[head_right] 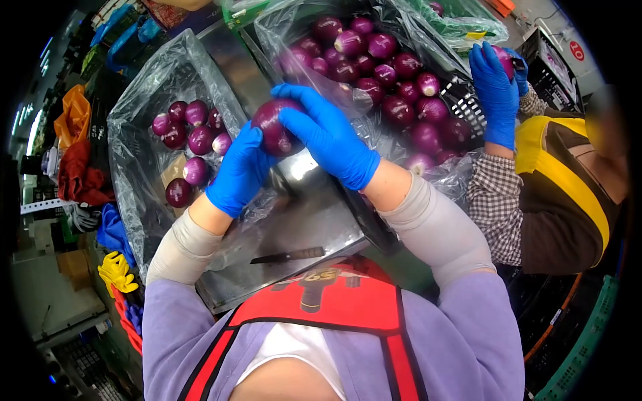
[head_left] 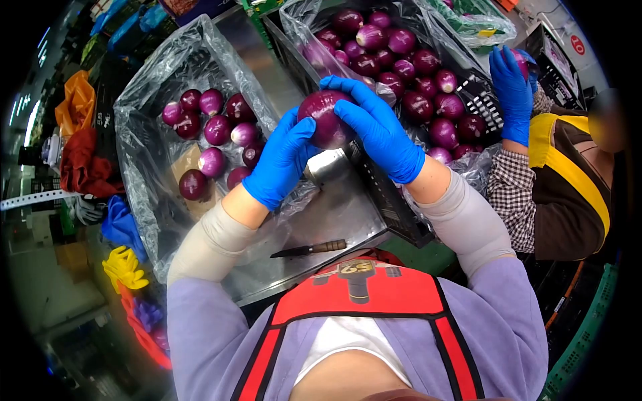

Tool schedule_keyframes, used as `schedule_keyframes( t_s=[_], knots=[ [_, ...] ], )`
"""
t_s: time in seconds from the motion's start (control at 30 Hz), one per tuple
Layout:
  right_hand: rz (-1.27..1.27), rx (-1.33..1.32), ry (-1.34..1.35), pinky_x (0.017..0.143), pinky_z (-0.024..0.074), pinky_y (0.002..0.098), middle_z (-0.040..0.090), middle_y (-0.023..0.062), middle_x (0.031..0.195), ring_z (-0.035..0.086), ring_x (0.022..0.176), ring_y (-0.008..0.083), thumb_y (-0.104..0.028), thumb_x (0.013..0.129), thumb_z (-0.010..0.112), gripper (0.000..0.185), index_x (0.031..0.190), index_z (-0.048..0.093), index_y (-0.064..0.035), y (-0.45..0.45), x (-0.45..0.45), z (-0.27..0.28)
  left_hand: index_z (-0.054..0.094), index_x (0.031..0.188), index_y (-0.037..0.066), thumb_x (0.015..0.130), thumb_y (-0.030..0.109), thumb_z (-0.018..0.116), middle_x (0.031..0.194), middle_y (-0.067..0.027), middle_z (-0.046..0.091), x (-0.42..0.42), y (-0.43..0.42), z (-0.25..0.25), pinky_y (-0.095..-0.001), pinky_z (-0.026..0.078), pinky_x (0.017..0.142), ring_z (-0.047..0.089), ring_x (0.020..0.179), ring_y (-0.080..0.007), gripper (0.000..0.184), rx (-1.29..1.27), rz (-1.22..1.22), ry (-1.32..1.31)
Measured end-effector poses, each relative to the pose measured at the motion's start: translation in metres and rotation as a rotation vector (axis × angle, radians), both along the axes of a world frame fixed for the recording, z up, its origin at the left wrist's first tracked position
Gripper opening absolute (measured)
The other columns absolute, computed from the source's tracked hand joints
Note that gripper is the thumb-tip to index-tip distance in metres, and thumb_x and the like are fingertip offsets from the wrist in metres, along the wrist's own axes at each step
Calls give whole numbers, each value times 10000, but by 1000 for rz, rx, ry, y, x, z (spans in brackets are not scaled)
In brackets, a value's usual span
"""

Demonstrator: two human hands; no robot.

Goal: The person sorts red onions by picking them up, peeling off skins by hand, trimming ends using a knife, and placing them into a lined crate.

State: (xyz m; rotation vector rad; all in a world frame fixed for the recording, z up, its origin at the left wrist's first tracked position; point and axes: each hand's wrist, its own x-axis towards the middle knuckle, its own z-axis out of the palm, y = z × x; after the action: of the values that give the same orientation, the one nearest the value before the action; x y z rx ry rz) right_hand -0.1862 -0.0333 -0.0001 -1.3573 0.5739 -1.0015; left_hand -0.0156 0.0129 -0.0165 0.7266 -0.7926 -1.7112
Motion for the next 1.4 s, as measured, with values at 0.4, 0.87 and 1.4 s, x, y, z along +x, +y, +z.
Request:
schedule_keyframes(
  t_s=[0.4, 0.87, 1.4],
  knots=[
    [70, -538, 238, 1070, 336, 348, 404, 103, 1408, 412, 1288, 238, -181, 723, 774, 852, 1428, 316, -48, -7, -10, 1, 429, 1330, 35, 947, 357, 508, 1268, -121, 548, 7, -2, -16, -400, 459, 980, 568, 1124, -256, 506, 161, 34, 98],
    [-882, 270, -286, 838, 502, 388, 470, 97, 1258, 542, 1074, 229, -10, 675, 792, 864, 1368, 295, -150, -117, -80, -59, 356, 1395, 102, 927, 442, 523, 1256, -149, 542, 1, -1, -1, -258, 458, 858, 592, 945, -144, 602, 36, -19, -184],
    [-1241, 446, 223, 965, 429, 431, 485, 183, 1317, 505, 1162, 307, -212, 581, 871, 957, 1378, 364, -59, -122, -113, -112, 377, 1382, 101, 910, 430, 553, 1243, -127, 556, 1, 2, 4, -254, 449, 852, 595, 954, -144, 602, 24, -15, -245]
  ],
)
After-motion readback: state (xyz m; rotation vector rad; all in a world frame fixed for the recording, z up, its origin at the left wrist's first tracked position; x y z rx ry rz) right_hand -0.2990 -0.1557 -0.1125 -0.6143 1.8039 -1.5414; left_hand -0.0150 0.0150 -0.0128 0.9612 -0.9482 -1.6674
